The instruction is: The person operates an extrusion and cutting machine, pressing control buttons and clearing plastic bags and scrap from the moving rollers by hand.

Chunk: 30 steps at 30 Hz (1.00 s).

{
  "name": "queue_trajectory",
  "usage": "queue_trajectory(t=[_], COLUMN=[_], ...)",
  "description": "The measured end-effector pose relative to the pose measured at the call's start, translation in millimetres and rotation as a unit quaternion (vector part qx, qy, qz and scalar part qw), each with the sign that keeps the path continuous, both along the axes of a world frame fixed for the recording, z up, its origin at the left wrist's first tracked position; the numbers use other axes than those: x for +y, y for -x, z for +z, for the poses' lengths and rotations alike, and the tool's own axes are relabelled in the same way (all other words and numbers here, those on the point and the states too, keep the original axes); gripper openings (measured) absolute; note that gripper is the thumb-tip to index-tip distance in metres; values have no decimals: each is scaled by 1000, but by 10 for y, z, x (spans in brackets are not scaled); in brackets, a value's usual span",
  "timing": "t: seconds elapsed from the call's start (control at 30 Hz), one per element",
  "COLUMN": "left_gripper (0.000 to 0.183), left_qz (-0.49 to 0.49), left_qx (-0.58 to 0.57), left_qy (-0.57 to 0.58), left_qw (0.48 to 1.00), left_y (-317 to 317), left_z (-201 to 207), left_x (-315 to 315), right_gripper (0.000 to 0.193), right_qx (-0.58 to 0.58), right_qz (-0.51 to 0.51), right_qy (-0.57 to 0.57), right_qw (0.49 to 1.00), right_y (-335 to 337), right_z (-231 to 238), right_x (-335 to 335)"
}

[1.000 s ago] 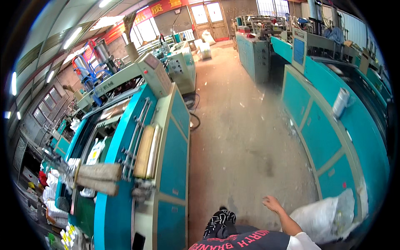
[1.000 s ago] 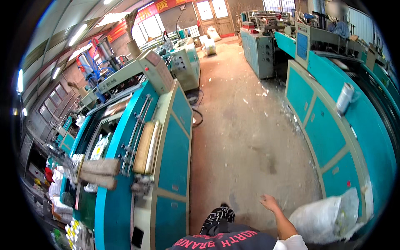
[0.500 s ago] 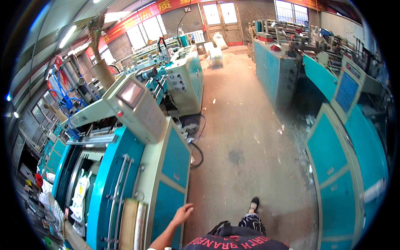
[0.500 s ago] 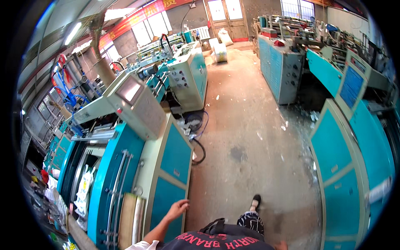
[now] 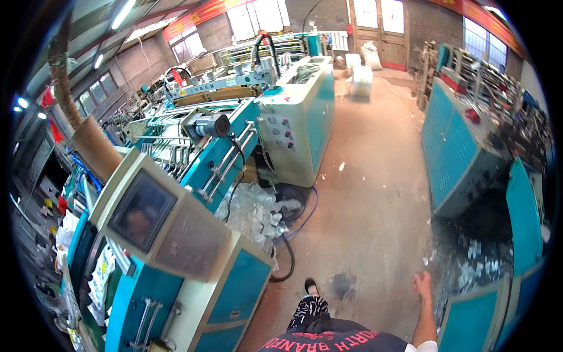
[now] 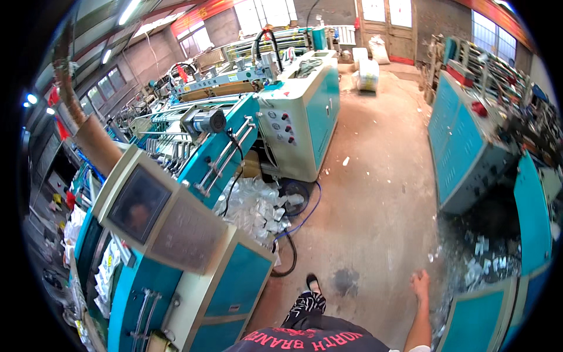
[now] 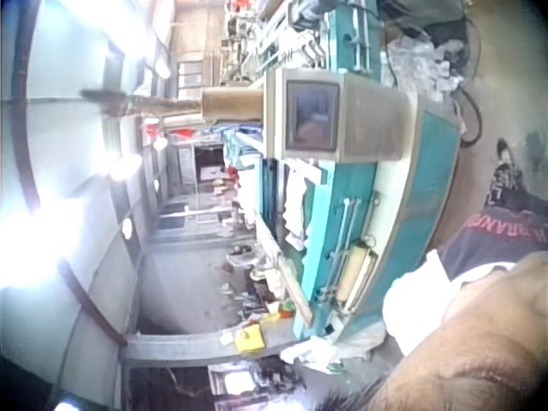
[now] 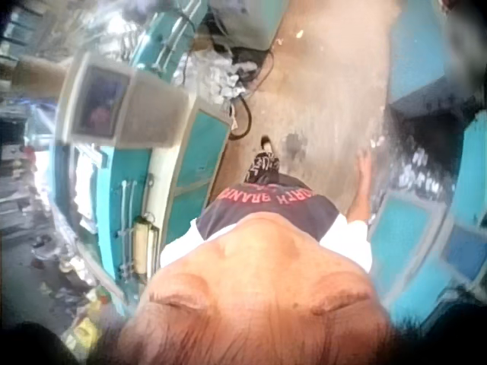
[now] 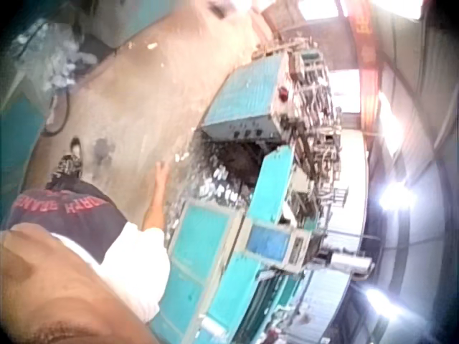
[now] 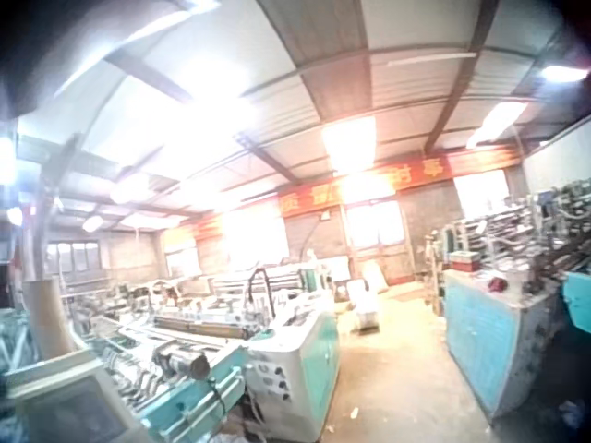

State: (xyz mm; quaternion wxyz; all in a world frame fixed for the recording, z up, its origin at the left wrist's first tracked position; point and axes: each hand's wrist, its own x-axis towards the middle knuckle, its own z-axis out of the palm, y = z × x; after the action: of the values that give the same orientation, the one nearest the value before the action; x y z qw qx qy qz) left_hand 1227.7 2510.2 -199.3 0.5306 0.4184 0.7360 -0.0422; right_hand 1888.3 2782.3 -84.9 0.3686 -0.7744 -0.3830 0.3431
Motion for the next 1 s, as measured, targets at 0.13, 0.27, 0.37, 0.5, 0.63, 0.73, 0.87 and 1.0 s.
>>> queue_trajectory(t=[0.13, 0.27, 0.37, 0.5, 0.63, 0.73, 0.87, 1.0], left_gripper=[28, 30, 31, 34, 32, 31, 32, 29], left_qz=[4, -74, 113, 253, 300, 345, 590, 599], left_qx=[10, 15, -97, -407, -330, -251, -278, -211], left_qy=[-17, -150, -280, -295, -173, -132, -142, -127], left_qw=[1000, 986, 948, 827, 878, 894, 744, 762], left_y=[-138, -519, -874, -1166, -1114, -1050, -1391, -1725], left_z=[-161, 181, 1433, 2552, 1847, 908, 1103, 1175], left_x=[1114, 3052, 4926, 6356, 6538, 6661, 6990, 7284], right_gripper=[28, 34, 41, 41, 41, 34, 21, 9], right_qx=[96, 96, -91, -114, -135, -72, -177, 43], right_qz=[43, 138, 471, 416, 387, 438, 437, 449], right_qy=[-65, 112, 375, 399, 406, 314, -116, -322], right_qw=[992, 979, 793, 809, 817, 839, 874, 832], right_y=[370, 615, 823, 692, 994, 813, 1961, 3274], right_z=[417, 170, 154, -244, 78, -1002, 264, 2106], right_x=[1675, 2398, 2749, 3280, 4578, 5888, 7856, 8830])
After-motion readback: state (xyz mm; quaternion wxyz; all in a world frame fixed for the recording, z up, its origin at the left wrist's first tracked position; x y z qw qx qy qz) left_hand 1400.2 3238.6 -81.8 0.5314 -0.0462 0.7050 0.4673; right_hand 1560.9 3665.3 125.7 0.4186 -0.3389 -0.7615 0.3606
